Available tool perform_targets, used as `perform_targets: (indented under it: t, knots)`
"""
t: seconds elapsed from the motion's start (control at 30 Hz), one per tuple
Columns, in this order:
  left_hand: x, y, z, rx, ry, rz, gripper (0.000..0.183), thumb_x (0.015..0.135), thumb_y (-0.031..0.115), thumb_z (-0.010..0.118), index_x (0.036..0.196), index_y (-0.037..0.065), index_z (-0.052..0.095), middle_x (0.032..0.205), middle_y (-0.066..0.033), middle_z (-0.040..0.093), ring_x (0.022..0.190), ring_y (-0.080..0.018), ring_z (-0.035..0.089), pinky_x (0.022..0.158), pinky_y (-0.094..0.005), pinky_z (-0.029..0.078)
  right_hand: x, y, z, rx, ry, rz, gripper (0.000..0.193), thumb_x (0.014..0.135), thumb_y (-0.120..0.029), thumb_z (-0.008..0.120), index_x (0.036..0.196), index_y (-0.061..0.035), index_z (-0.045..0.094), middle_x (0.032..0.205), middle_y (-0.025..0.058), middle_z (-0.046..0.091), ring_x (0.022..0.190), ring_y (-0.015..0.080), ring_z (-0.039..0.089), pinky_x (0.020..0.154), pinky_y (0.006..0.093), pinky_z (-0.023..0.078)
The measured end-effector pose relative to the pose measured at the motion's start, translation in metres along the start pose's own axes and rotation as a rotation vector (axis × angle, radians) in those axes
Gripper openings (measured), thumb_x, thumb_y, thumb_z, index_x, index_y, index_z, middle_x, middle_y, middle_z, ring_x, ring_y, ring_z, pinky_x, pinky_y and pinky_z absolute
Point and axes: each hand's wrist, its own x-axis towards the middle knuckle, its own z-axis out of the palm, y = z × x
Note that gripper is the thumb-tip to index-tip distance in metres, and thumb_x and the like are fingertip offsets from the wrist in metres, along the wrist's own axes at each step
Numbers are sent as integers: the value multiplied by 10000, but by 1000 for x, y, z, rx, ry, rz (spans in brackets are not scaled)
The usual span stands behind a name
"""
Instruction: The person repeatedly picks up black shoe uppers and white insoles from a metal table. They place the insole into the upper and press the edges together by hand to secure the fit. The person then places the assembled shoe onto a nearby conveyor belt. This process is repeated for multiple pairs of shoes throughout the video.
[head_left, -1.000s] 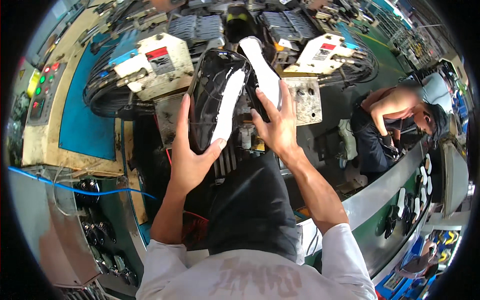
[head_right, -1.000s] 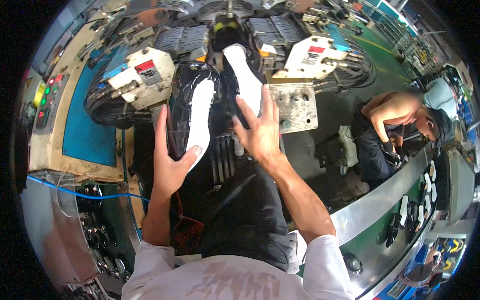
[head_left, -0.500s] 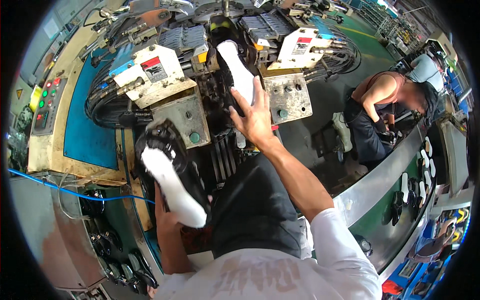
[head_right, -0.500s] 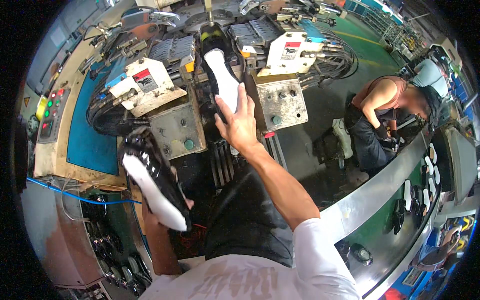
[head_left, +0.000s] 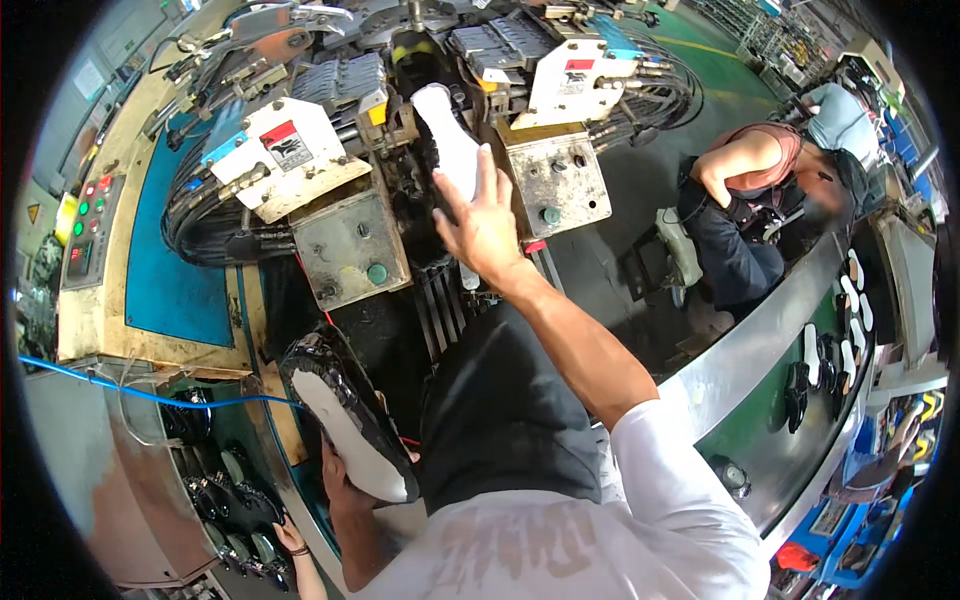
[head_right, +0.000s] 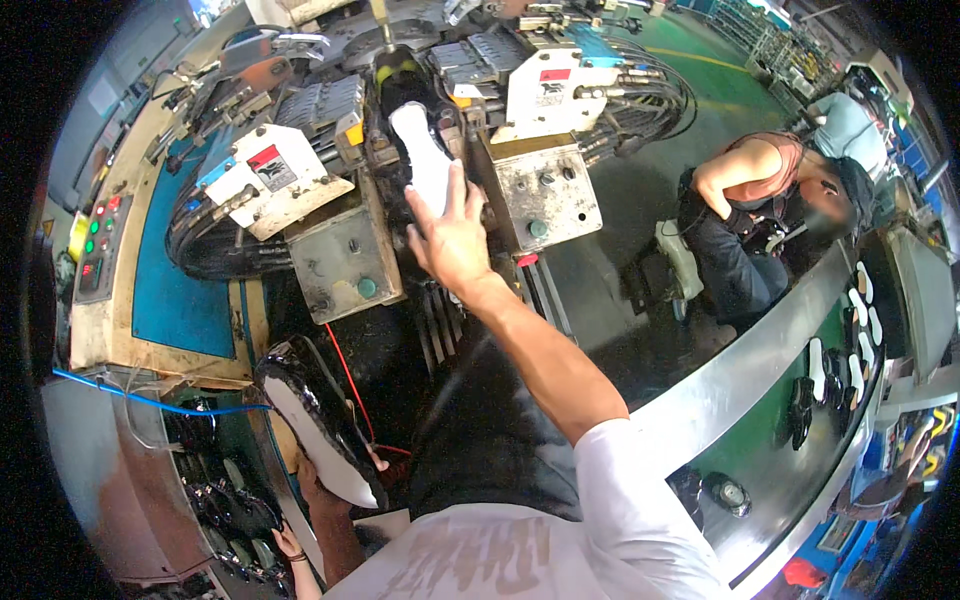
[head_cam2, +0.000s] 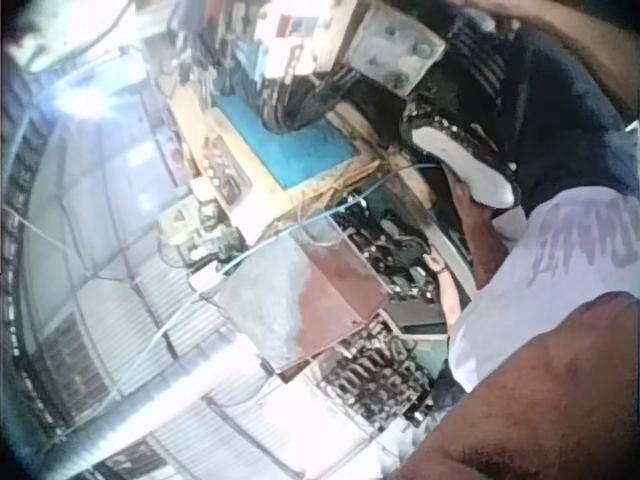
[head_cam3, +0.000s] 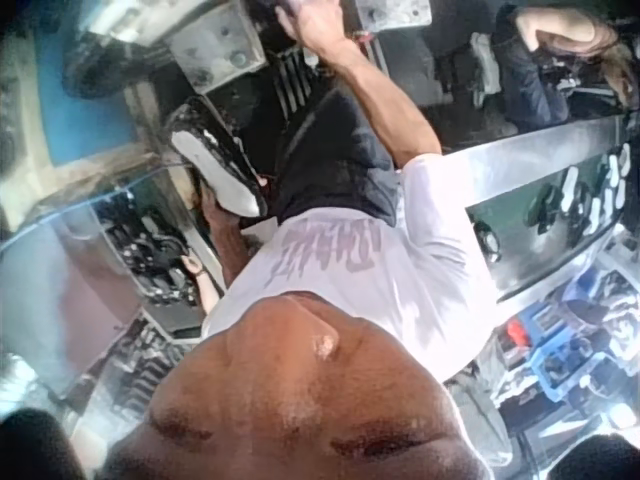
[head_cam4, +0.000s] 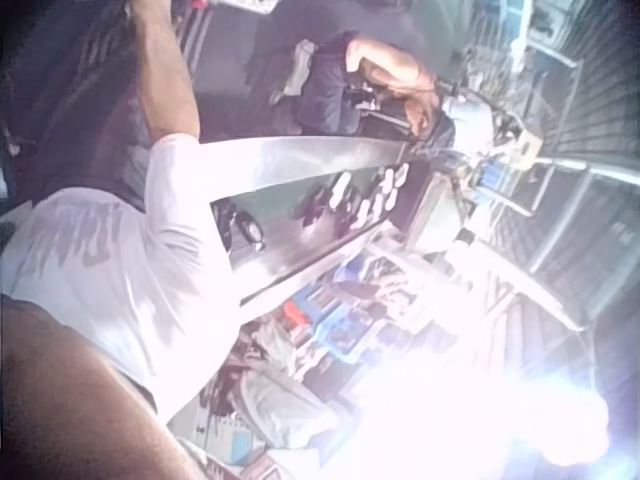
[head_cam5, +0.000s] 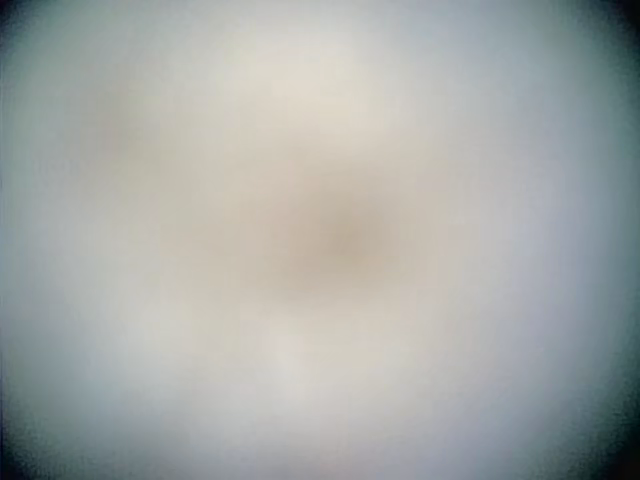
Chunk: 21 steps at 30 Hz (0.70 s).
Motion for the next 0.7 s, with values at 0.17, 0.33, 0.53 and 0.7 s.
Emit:
perform_targets:
  t: [0.17, 0.33, 0.53, 0.7]
  knots:
    - [-4, -9, 17, -109, 113, -89, 975, 955, 697, 616, 1599, -8, 419, 1191, -284, 695, 984, -460, 739, 857, -655, 620, -2, -13, 4, -69, -28, -34, 672, 943, -229, 718, 1590, -197, 541, 1646, 494, 194, 1433, 721, 305, 1212, 713, 331]
    - [-13, -4, 35, -169, 74, -152, 970, 923, 634, 702, 1644, 102, 330, 1462, -249, 557, 1137, -473, 693, 883, -720, 613, -71, 13, -1, 404, 63, 112, 974, 845, -197, 802, 1633, 93, 309, 1739, 364, 197, 1598, 525, 269, 1314, 541, 269]
    - [-16, -13, 53, -122, 299, -188, 752, 1004, 601, 546, 1497, 34, 515, 1259, -238, 705, 980, -465, 729, 828, -667, 623, -82, 79, 98, 603, -271, 395, 656, 834, -152, 716, 1427, 96, 587, 1538, 359, 540, 1448, 475, 523, 1233, 471, 416]
    - [-7, -15, 51, 70, 364, -239, 769, 997, 613, 564, 1519, 55, 482, 1277, -253, 669, 1024, -464, 712, 839, -651, 624, -73, 81, 117, 664, -367, 707, 569, 822, -175, 761, 1323, 77, 664, 1377, 303, 687, 1244, 449, 686, 1080, 473, 548]
